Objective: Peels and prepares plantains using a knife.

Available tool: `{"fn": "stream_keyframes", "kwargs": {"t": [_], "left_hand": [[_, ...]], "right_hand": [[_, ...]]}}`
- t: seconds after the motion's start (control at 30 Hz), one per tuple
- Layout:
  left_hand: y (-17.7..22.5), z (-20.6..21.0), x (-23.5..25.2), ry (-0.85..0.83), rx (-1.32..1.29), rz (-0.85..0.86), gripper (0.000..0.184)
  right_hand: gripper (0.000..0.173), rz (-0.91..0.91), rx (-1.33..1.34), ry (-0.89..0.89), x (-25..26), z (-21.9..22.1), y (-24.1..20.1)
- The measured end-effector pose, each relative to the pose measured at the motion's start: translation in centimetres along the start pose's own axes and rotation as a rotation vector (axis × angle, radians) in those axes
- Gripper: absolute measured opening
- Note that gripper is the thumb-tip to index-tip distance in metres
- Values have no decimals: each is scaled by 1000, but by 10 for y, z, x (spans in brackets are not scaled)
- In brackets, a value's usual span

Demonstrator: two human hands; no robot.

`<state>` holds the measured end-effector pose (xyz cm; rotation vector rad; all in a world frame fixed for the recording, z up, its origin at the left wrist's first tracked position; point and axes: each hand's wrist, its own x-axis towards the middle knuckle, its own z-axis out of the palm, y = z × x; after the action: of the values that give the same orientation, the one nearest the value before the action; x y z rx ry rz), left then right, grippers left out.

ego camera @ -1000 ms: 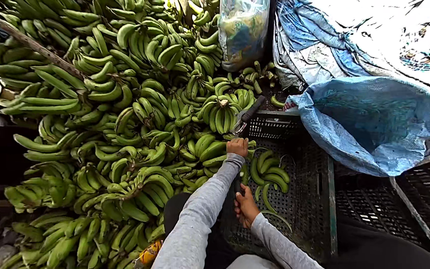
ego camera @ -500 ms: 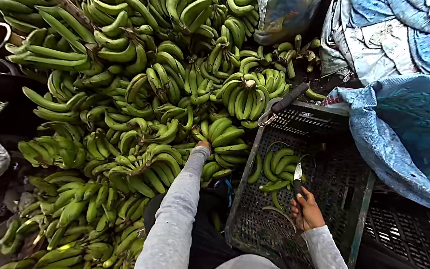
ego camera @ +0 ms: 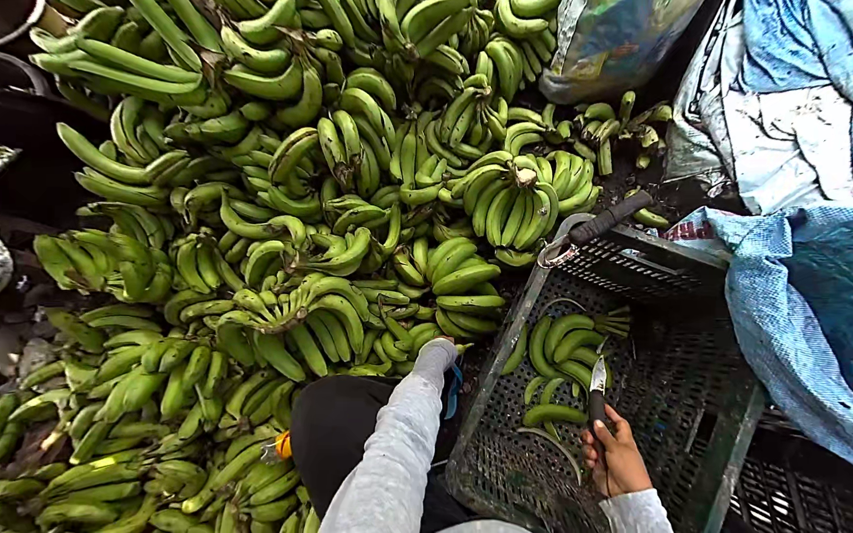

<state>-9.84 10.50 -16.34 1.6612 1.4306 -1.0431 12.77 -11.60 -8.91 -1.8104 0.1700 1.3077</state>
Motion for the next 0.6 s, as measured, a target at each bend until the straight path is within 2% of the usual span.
{"fn": "stream_keyframes", "kwargs": {"t": [0.03,0.1,0.17,0.23,0.33,0.37,0.4,0.43,0.5,0.57,0.6], "left_hand": [[2,-26,-26,-6,42,-9,43],[-5,-61,-40,80,78,35,40],[-6,-99,-58,60,104,127,47],[3,-137,-98,65,62,282,49],[13,-160,-150,194,-297,615,42],[14,-162,-157,193,-446,688,50],[13,-164,-158,193,-516,685,58],[9,-164,-146,239,-515,589,60],[-4,-148,-97,294,-349,152,54],[-27,-81,-15,309,-286,-315,48],[-46,-39,25,325,-316,-449,49]], "right_hand": [[47,0,6,3,2,0,-1],[47,5,9,-6,5,1,-1],[48,2,13,-25,7,2,-3],[49,0,13,-47,7,2,-2],[49,15,6,-64,8,3,-1],[49,21,5,-67,9,3,-1],[49,25,11,-65,8,3,-1],[49,27,24,-58,8,3,-1],[49,28,56,-31,7,2,-2],[47,20,85,-6,8,1,-2],[45,5,92,13,8,1,-2]]}}
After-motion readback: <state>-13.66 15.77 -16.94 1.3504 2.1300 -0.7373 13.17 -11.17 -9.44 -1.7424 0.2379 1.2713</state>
